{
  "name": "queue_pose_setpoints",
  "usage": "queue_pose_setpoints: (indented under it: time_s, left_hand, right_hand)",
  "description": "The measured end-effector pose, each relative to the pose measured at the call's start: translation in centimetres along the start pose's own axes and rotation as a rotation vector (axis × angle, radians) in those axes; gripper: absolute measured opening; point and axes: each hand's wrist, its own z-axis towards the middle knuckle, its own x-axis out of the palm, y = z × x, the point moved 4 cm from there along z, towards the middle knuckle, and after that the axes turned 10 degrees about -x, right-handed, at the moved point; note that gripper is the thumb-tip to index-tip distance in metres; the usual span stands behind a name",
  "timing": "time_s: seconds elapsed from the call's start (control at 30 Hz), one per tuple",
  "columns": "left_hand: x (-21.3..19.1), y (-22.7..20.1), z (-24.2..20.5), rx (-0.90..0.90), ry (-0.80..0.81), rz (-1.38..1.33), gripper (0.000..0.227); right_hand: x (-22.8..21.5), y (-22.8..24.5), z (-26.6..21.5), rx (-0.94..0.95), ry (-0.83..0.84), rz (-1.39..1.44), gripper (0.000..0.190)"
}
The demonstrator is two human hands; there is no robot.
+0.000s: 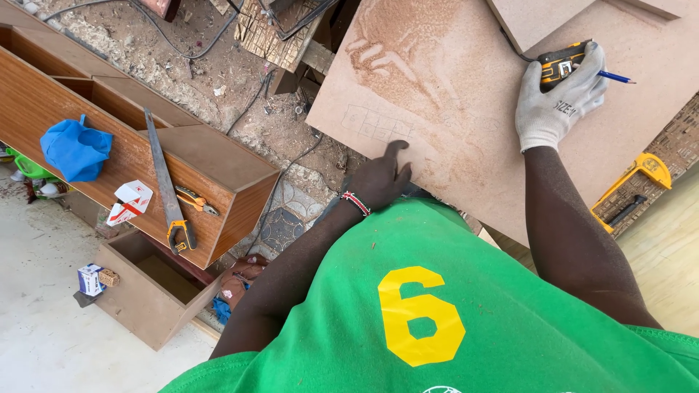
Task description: Measuring, marking, and cutting wooden boards using a tape measure, pen, and circular saw in a workshop.
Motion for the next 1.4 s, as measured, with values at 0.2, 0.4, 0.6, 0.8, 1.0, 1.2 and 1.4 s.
queue_pose_setpoints:
  time_s: [0.2, 0.4, 0.6, 0.8, 1.0, 1.2, 1.4]
  left_hand:
    - [-0.5, 1.2, 1.3, 0.008, -0.140, -0.031, 0.054]
    - [-2.5, 4.5, 1.9, -0.069, -0.357, -0.248, 0.053]
    - [-4.4, 7.1, 1.8, -0.171, -0.439, -0.261, 0.051]
    - [-5.3, 5.4, 1.0, -0.103, -0.423, -0.305, 0.050]
    - [-6.0, 7.6, 1.6, -0.086, -0.443, -0.354, 0.040]
    - [-12.7, 9.1, 1.6, -0.111, -0.598, -0.545, 0.028]
    - [-24.4, 9.6, 4.1, 0.109, -0.900, -0.514, 0.041]
  right_hand:
    - [0.0, 0.1, 0.1, -0.005, -0.006, 0.020, 0.079]
    - [-0.2, 0.2, 0.0, 0.012, 0.018, 0.015, 0.080]
    - [0.0, 0.5, 0.3, 0.069, 0.045, 0.070, 0.083]
    - [0.4, -1.2, -0.2, 0.080, 0.103, 0.125, 0.092]
    - [-1.5, -2.9, -1.1, -0.065, 0.040, 0.233, 0.084]
    - [-4.2, -5.4, -6.1, -0.060, 0.016, 0.139, 0.085]
    - [-4.5, -4.9, -7.8, -0.031, 0.055, 0.130, 0.090]
